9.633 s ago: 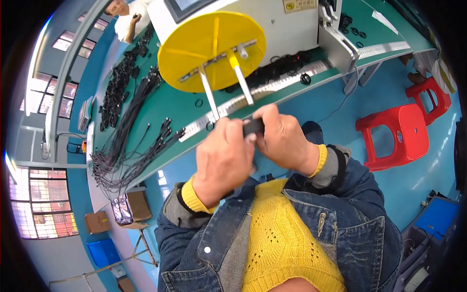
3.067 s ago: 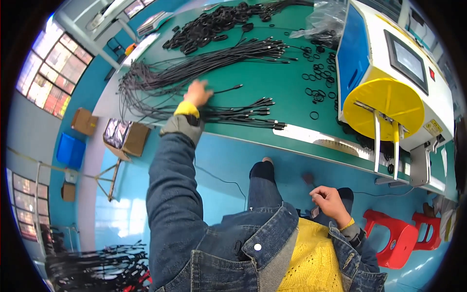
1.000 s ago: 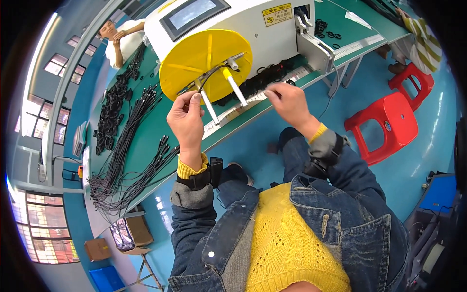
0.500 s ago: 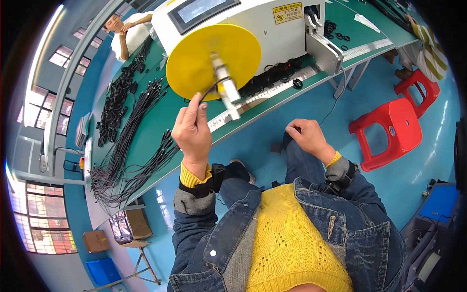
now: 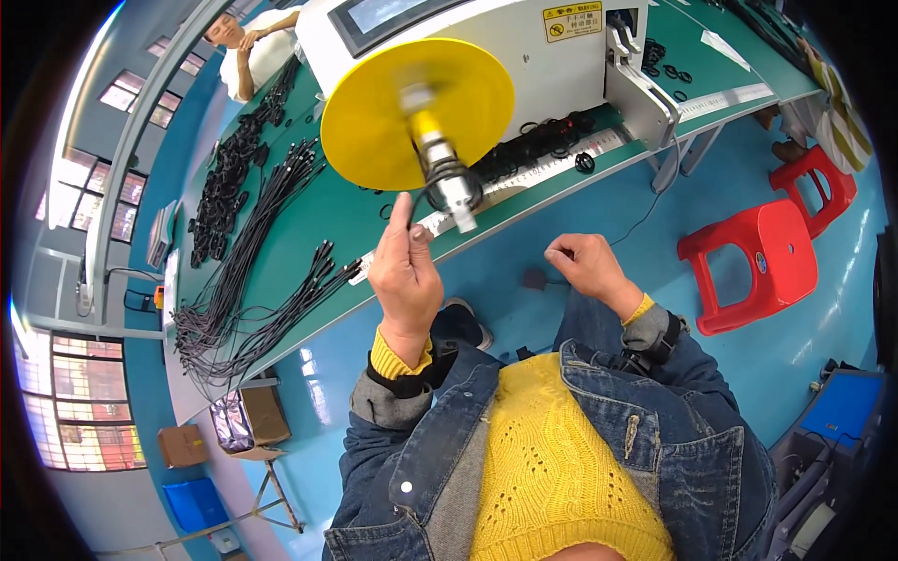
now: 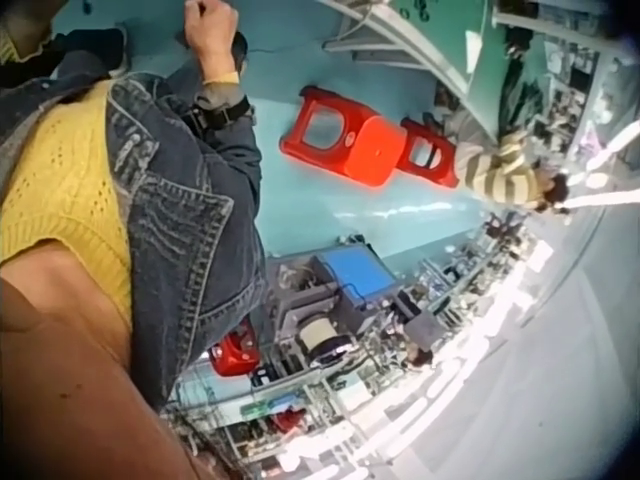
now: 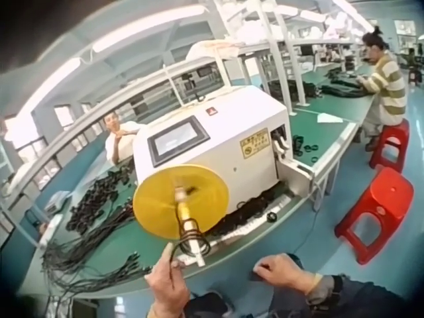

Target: The person winds a cable around the spindles of a machine, removes the coiled cable, and secures it with a rubber band by hand. This process is repeated for several more cables.

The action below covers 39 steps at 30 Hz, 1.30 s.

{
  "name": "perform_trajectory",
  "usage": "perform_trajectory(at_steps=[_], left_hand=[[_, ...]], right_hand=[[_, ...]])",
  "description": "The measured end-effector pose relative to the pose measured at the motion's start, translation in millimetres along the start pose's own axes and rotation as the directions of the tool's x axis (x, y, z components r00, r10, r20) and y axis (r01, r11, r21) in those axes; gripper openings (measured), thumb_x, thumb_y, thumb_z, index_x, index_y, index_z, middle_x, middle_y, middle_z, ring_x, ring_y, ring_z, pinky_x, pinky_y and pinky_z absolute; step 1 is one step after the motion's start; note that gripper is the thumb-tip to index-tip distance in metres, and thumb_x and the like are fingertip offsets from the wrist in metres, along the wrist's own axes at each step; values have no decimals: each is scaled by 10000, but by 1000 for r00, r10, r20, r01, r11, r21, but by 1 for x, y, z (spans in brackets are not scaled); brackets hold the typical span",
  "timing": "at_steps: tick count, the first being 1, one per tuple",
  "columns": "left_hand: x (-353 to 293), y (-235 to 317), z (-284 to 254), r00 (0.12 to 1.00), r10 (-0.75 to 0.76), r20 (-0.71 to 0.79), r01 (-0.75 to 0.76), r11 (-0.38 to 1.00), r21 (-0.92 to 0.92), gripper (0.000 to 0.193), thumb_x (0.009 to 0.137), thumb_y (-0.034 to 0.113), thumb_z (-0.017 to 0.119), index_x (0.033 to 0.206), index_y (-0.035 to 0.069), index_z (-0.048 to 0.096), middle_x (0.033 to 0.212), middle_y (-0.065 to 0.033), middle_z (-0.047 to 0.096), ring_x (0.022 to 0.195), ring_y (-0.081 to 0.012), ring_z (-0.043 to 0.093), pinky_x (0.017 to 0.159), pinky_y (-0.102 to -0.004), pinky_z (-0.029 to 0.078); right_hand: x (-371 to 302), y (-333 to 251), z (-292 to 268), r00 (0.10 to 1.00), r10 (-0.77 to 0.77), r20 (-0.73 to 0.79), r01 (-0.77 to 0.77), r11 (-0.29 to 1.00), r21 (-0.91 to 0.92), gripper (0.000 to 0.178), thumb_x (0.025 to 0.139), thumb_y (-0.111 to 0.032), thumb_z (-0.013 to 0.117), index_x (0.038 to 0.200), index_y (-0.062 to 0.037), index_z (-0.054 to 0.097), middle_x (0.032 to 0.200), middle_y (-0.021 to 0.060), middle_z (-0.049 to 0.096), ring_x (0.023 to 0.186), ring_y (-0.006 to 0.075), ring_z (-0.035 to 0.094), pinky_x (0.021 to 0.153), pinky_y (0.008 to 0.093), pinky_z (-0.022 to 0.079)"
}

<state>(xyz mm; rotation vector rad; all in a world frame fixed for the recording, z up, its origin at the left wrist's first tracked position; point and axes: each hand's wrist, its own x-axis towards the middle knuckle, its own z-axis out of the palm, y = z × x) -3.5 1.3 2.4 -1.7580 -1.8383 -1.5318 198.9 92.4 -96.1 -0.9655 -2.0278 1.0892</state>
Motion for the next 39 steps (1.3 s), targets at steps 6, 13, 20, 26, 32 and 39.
perform_trajectory(at_steps=[6,13,20,26,32,39], left_hand=[[23,24,6,989,68,135,-84,990,112,340,865,30,492,1198,-35,489,778,-152,557,634,-230,578,557,-285,464],[38,59,10,952,94,291,-205,902,379,383,875,128,496,1221,-34,458,977,-201,517,776,-306,582,636,-322,484],[54,49,-1,871,-5,491,-234,874,425,521,901,218,445,1287,-101,300,1224,-315,390,1103,-439,445,900,-391,408],[64,40,0,800,11,600,-205,945,256,558,904,216,425,1300,-128,233,1281,-338,304,1196,-439,341,978,-390,327],[66,38,9,861,63,505,-127,987,93,451,881,167,474,1227,-95,349,1125,-285,436,1006,-408,484,838,-387,414],[55,39,15,892,78,445,-165,973,160,206,849,119,526,980,-26,459,861,-193,516,721,-381,535,619,-416,444]], right_hand=[[27,-53,-19,973,-206,-106,218,968,123,146,768,-134,618,768,12,621,619,114,579,525,154,536,500,267,421],[54,-94,-30,868,-458,-192,473,880,41,137,738,-114,661,747,10,604,608,97,570,501,160,530,482,258,419],[81,-73,-27,873,-376,-310,395,919,-4,558,629,-153,762,1105,-7,510,972,128,580,783,184,580,635,283,506],[95,-67,-25,887,-428,-175,458,866,200,848,599,-154,782,1302,-28,325,1120,163,502,949,204,558,774,296,515],[91,-71,-17,927,-360,-108,355,744,565,756,683,-92,717,1314,-11,309,1043,165,546,901,206,589,762,313,521],[68,-84,13,773,-470,-427,528,849,23,499,728,-60,657,1158,17,416,839,159,590,693,277,619,598,340,505]])
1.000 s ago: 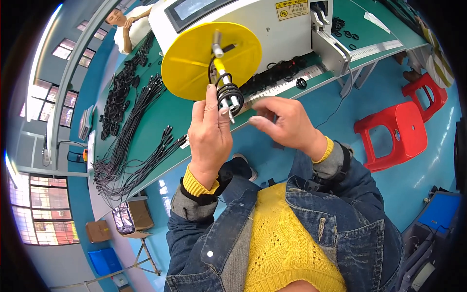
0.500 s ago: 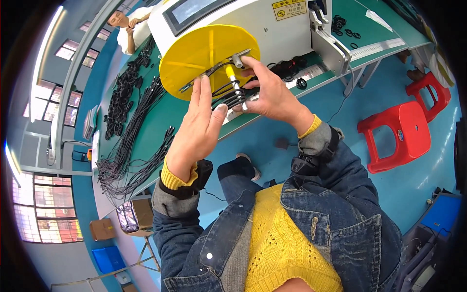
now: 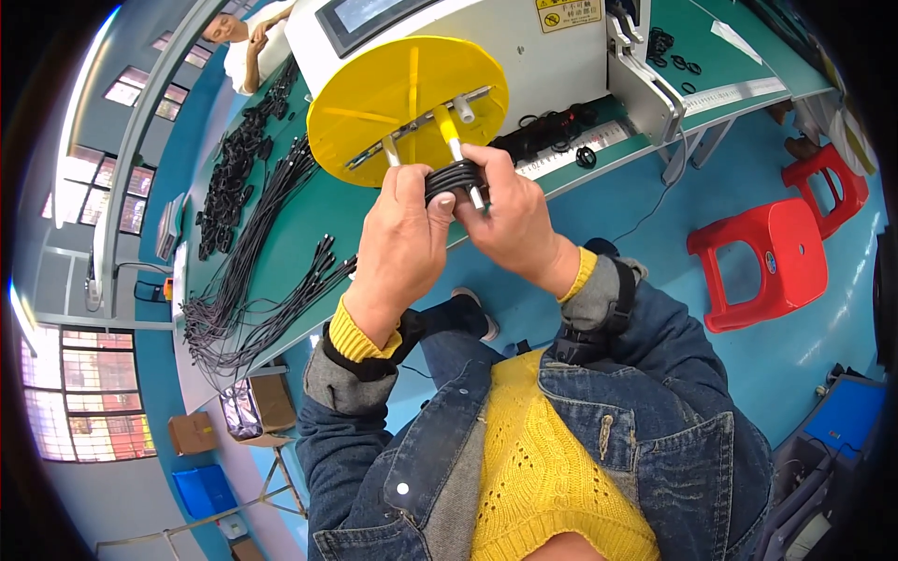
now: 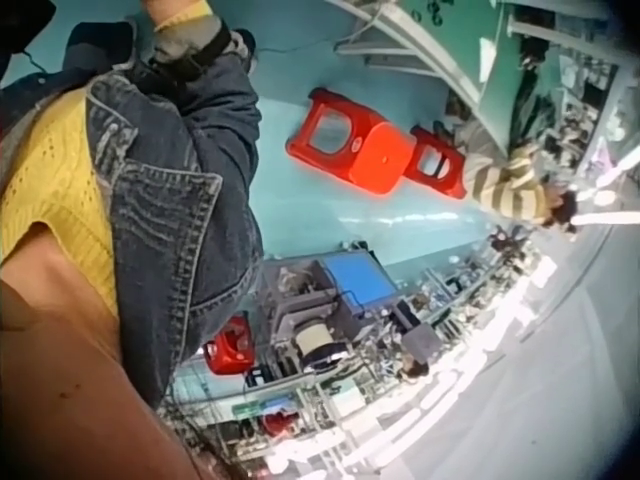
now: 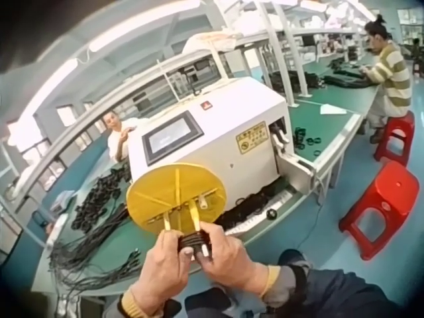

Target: The person winds a cable around the spindles of a machine, removes the coiled cable, and secures it with a rubber band by hand. This process is repeated for several more cables.

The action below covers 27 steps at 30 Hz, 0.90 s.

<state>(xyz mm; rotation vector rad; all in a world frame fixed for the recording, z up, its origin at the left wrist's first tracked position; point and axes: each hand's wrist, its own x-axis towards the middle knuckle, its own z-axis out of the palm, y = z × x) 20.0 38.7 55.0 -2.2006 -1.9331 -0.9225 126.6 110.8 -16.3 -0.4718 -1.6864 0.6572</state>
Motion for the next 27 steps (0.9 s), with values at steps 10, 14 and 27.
perform_trajectory(at_steps=[10,14,27], left_hand=[[-44,39,4,999,-31,40,27,995,92,225,835,149,546,969,-15,471,846,-200,529,702,-391,539,603,-417,447],[-87,24,36,886,-291,362,347,933,-98,304,853,252,532,993,-12,475,910,-183,553,756,-348,562,609,-403,455],[-117,-31,113,367,-76,927,924,-89,-372,439,869,382,538,1080,0,487,964,-115,576,810,-151,603,609,-307,538]], right_hand=[[-22,-22,-30,992,23,126,-5,990,-141,311,728,-54,641,971,0,455,677,160,571,626,331,599,527,368,479],[-68,-9,-40,879,125,461,-7,968,-250,248,746,-47,608,920,-2,437,669,169,571,639,342,595,526,372,477],[-144,67,-16,658,220,720,-221,971,-94,188,743,-86,547,821,20,413,659,209,577,674,392,583,577,456,448]])
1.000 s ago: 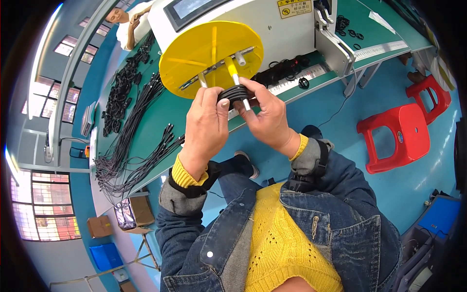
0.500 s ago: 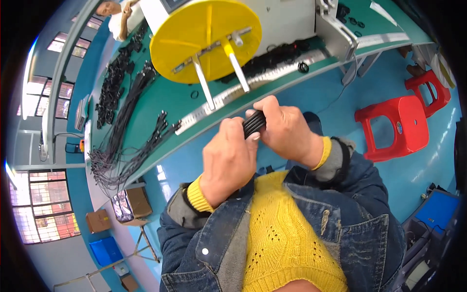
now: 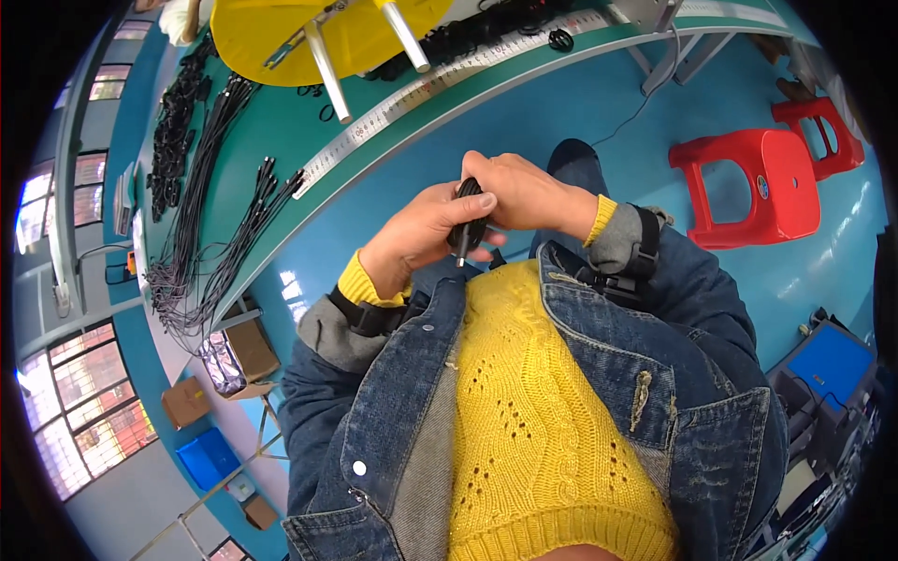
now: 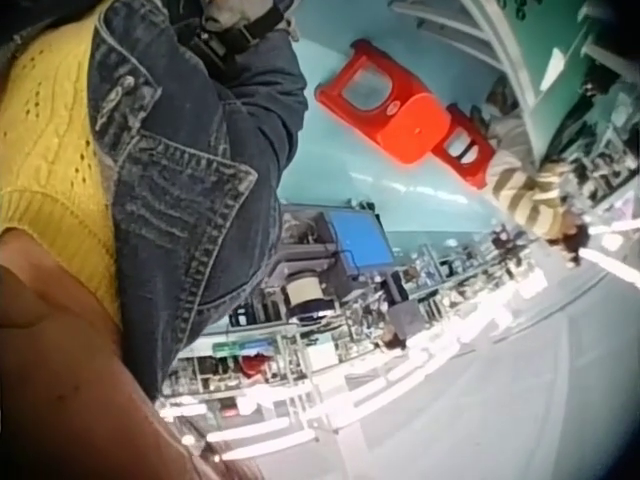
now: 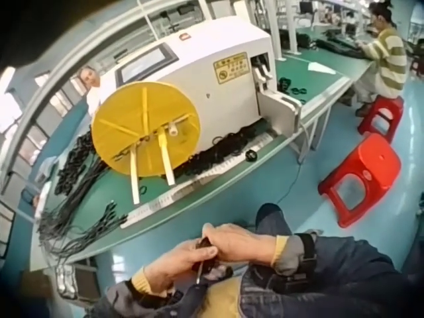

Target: The person winds a cable around the spindles of a machine, removes the coiled cable, and secures it with a rubber band by hand. This process is repeated for several more cables.

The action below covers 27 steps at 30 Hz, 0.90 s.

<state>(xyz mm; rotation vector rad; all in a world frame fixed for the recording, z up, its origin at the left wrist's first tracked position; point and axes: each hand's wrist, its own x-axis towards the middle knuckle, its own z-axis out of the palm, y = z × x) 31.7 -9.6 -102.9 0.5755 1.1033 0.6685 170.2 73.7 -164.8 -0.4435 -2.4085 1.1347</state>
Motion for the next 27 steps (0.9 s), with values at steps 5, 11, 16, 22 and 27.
perform_trajectory(at_steps=[5,11,16,22,27], left_hand=[[17,-15,-27,946,-318,69,310,945,103,428,871,380,536,1037,-14,508,932,-105,593,674,-142,601,537,-240,520],[14,-45,-19,951,35,307,-69,993,100,364,855,332,583,978,-2,509,782,-77,600,599,-120,584,476,-248,486],[23,-53,-35,997,-63,40,46,943,330,377,868,319,565,1031,-12,487,828,-98,611,647,-136,601,499,-252,498],[15,-43,-19,949,-314,34,315,947,-56,313,876,275,562,984,-18,537,858,-113,622,654,-155,617,537,-246,505],[28,-61,-20,967,-176,-182,187,982,42,275,876,260,557,921,-11,577,882,-112,629,615,-163,618,567,-264,511]], right_hand=[[-3,-7,-5,976,8,218,54,960,-276,207,715,-65,577,837,-5,421,681,181,587,669,372,585,542,426,441],[-5,-5,4,956,-40,291,128,948,-292,203,695,-101,597,819,-10,464,660,175,587,624,337,592,522,390,447],[-17,19,47,963,268,16,-238,826,511,207,689,-139,599,817,-12,497,641,158,597,586,329,591,520,383,456],[-21,18,38,999,31,25,-26,986,-164,187,695,-121,589,799,-4,488,631,136,601,567,320,596,499,389,459],[-19,23,31,979,-145,145,191,904,-384,175,696,-122,584,758,-11,464,602,134,582,560,310,598,482,387,461]])
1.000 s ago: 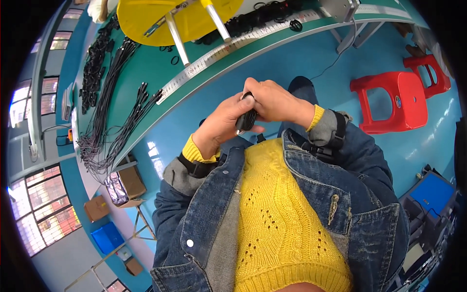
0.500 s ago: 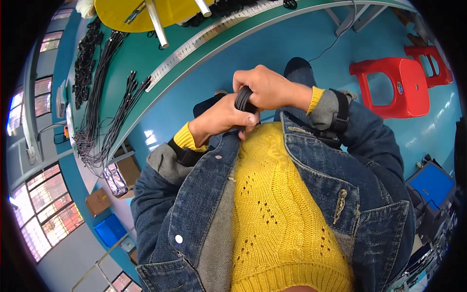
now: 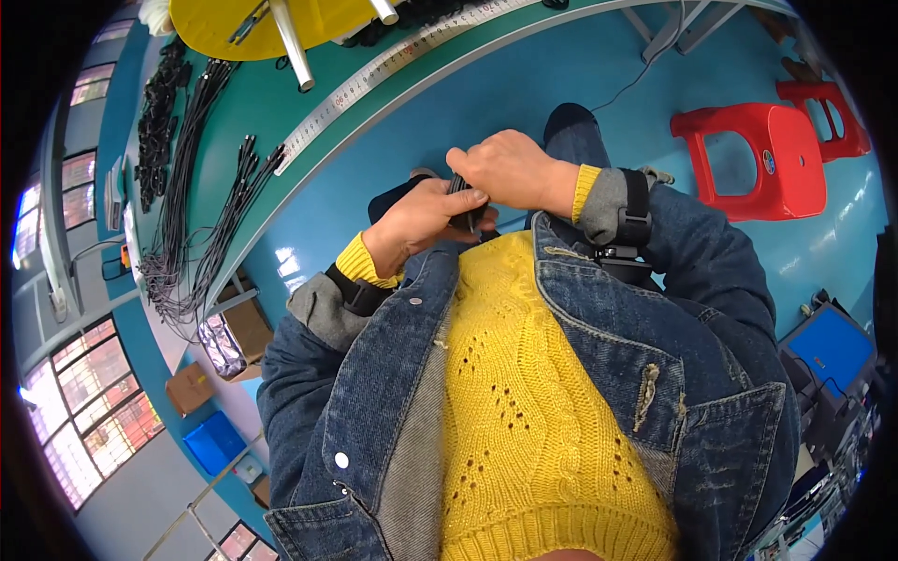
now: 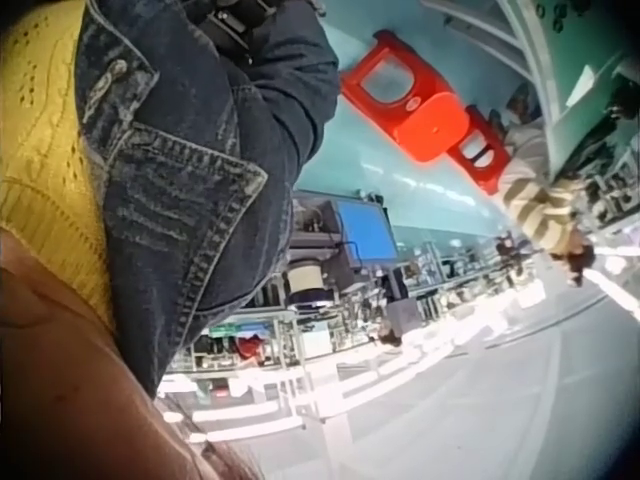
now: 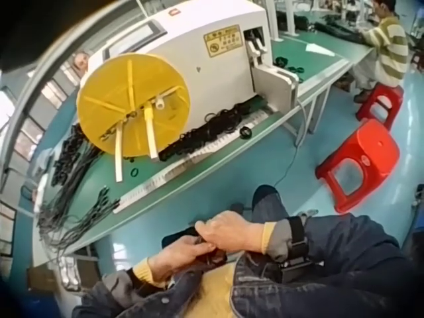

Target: The person winds a cable around the spindles of a machine, removes the coiled cable, and secures it with a rubber band by hand. This process is repeated for several more cables.

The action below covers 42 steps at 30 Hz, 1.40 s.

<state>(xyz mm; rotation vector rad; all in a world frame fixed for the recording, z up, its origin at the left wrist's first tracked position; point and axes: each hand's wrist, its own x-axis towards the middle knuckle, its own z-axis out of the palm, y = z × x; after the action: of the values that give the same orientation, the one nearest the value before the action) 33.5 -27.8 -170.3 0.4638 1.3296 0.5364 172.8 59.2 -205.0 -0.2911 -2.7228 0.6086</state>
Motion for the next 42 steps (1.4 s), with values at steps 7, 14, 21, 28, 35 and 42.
perform_trajectory(at_steps=[7,14,21,28,35,42], left_hand=[[13,4,-24,974,210,-88,-127,820,558,257,854,212,577,974,-15,568,879,-94,620,581,-129,563,509,-259,467],[1,11,-5,976,-95,196,126,980,-153,285,828,211,601,992,-15,543,811,-71,594,541,-94,497,433,-219,403],[18,-12,-11,932,104,348,-122,992,28,250,841,227,595,924,0,531,712,-41,547,525,-83,495,402,-206,389],[13,-8,-5,958,100,269,-93,995,-37,143,838,161,574,857,28,524,694,-28,538,536,-78,484,410,-201,377],[-9,22,7,974,-66,218,61,998,27,105,835,147,549,816,45,529,665,-9,531,511,-57,455,407,-190,340],[-26,46,61,998,-60,33,52,976,210,70,814,125,570,775,86,526,584,35,464,495,-48,414,404,-193,298]], right_hand=[[2,2,5,989,114,-99,-115,993,-6,178,690,-126,579,720,-23,437,593,144,575,571,301,604,476,383,458],[2,3,-8,996,86,39,-88,995,41,188,668,-110,588,740,-2,453,602,146,587,583,316,606,489,386,458],[1,4,-5,960,189,207,-249,913,322,187,650,-102,580,782,23,538,635,184,595,602,331,605,530,399,468],[-3,8,13,936,349,56,-314,749,583,200,643,-82,552,813,12,601,687,215,601,631,354,601,570,418,469],[-1,-2,-9,955,297,20,-284,888,362,142,646,-106,571,747,-7,587,671,209,602,637,379,593,587,447,463],[-19,0,-80,970,196,144,-232,921,314,225,649,-129,599,847,-30,559,673,175,608,647,365,596,585,442,464]])
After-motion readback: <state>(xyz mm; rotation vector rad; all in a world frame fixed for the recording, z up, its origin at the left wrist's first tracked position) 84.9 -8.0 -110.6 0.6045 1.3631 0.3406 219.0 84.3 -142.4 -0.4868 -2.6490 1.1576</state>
